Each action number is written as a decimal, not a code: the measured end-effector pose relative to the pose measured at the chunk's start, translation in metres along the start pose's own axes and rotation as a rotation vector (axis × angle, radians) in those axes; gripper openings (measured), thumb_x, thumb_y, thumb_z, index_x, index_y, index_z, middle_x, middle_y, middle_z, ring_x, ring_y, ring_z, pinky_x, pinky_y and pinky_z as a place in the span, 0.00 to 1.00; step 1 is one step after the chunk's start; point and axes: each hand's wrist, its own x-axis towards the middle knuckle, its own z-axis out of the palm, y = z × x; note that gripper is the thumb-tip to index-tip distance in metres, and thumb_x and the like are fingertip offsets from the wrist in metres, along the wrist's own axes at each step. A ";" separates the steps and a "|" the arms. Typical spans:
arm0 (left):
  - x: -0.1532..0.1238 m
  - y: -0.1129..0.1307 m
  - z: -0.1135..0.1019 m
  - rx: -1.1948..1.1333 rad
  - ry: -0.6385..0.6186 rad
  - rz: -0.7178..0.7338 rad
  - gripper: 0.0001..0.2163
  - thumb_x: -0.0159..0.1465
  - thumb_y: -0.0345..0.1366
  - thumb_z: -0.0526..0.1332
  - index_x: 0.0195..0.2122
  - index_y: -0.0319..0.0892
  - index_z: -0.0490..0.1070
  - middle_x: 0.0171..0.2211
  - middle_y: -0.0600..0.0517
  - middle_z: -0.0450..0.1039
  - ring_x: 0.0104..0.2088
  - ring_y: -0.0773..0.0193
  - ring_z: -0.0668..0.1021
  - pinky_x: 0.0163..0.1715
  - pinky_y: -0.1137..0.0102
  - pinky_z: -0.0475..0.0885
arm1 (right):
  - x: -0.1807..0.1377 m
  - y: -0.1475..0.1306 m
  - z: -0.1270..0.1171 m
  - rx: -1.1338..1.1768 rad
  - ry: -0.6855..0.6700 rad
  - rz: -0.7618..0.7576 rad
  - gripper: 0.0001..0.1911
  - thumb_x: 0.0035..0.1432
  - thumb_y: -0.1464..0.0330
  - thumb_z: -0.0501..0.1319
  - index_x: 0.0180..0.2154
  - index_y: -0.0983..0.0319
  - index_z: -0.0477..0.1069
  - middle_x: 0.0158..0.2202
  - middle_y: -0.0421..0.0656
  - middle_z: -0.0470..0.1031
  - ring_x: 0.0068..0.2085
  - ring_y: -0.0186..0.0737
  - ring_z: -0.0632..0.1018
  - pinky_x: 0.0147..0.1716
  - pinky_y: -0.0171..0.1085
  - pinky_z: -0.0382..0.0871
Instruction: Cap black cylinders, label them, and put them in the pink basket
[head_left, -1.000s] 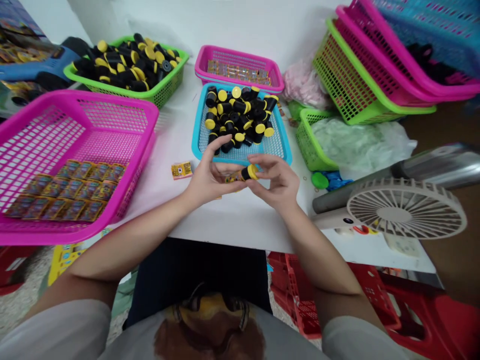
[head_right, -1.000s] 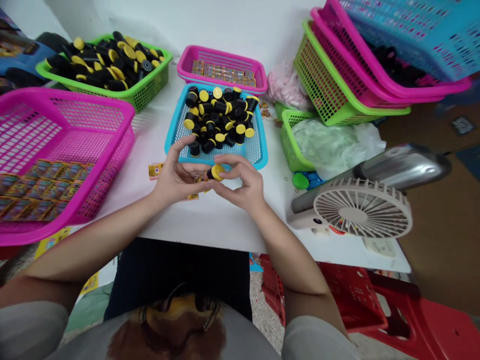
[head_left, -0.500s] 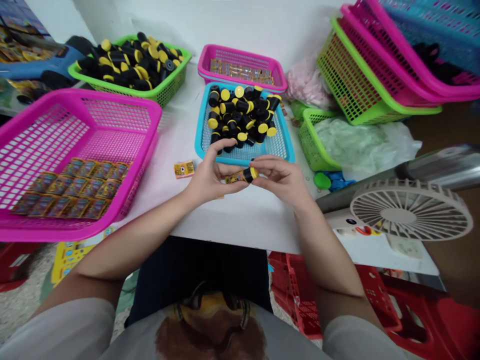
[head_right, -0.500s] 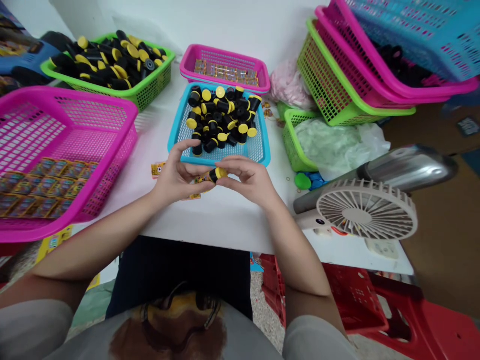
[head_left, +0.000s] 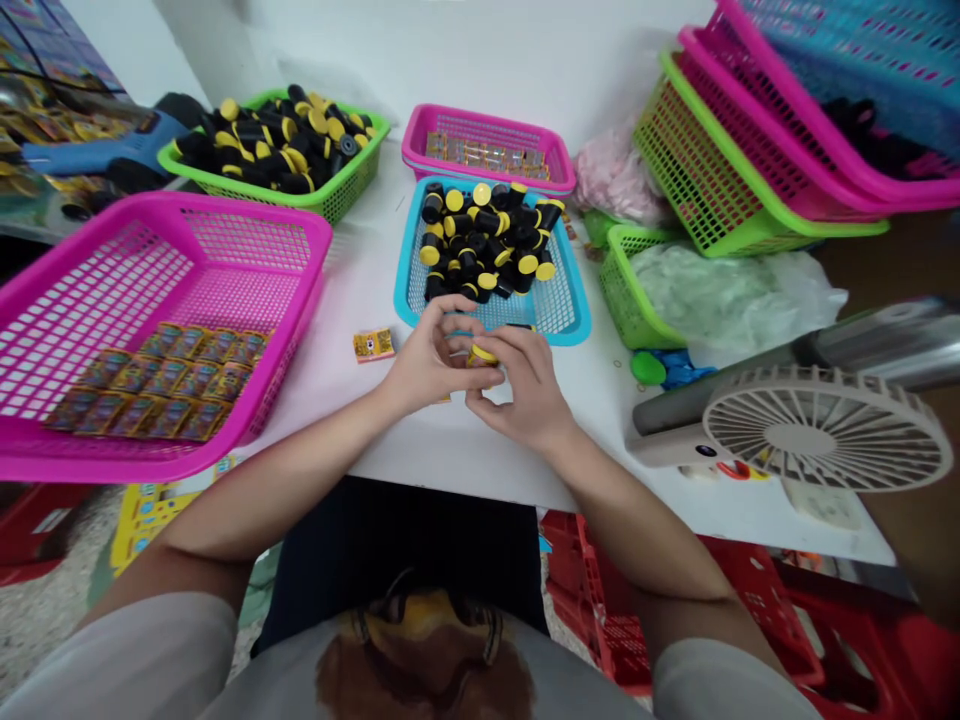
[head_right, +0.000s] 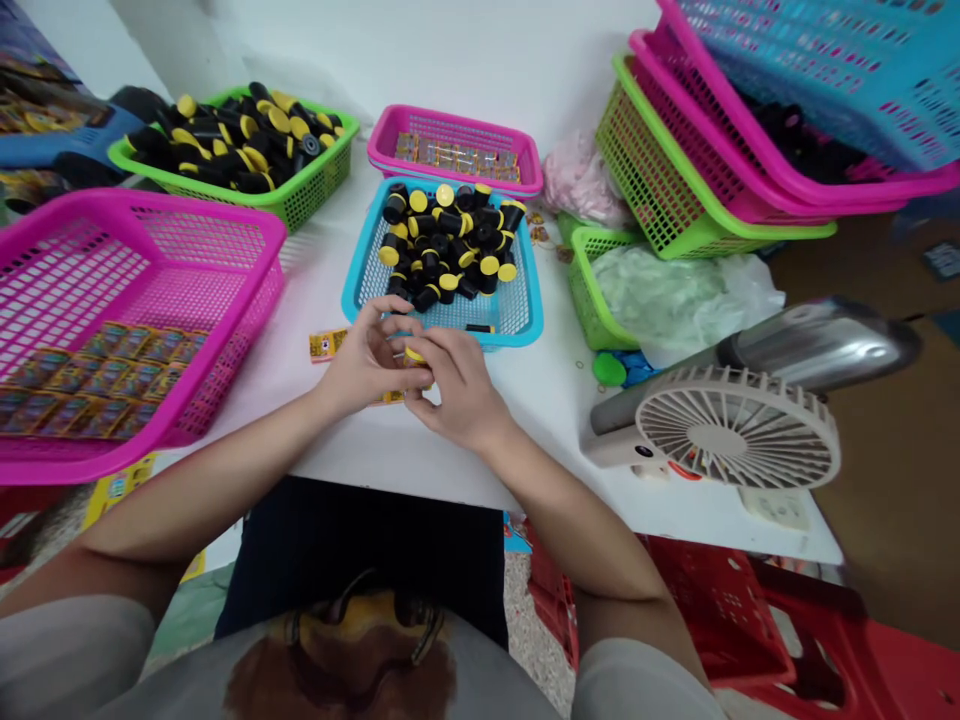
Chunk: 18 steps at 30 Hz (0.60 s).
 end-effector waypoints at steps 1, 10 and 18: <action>-0.001 0.001 0.002 -0.014 -0.037 -0.026 0.35 0.53 0.45 0.79 0.53 0.49 0.57 0.46 0.53 0.74 0.35 0.70 0.83 0.34 0.74 0.80 | -0.001 -0.003 0.002 -0.014 0.012 -0.029 0.29 0.60 0.70 0.63 0.61 0.51 0.62 0.52 0.47 0.76 0.54 0.52 0.80 0.53 0.56 0.77; -0.012 0.003 0.010 -0.069 -0.265 -0.101 0.26 0.62 0.32 0.64 0.53 0.50 0.49 0.27 0.65 0.72 0.22 0.71 0.78 0.21 0.78 0.69 | -0.004 -0.010 0.014 0.058 0.065 -0.148 0.30 0.62 0.71 0.62 0.64 0.53 0.60 0.55 0.48 0.77 0.58 0.48 0.79 0.54 0.56 0.82; -0.015 0.006 0.005 -0.089 -0.395 -0.089 0.29 0.63 0.40 0.70 0.58 0.50 0.53 0.35 0.57 0.73 0.29 0.67 0.81 0.29 0.72 0.78 | -0.009 -0.013 0.010 0.198 0.028 -0.121 0.30 0.59 0.68 0.66 0.62 0.47 0.63 0.56 0.43 0.81 0.57 0.48 0.82 0.59 0.53 0.81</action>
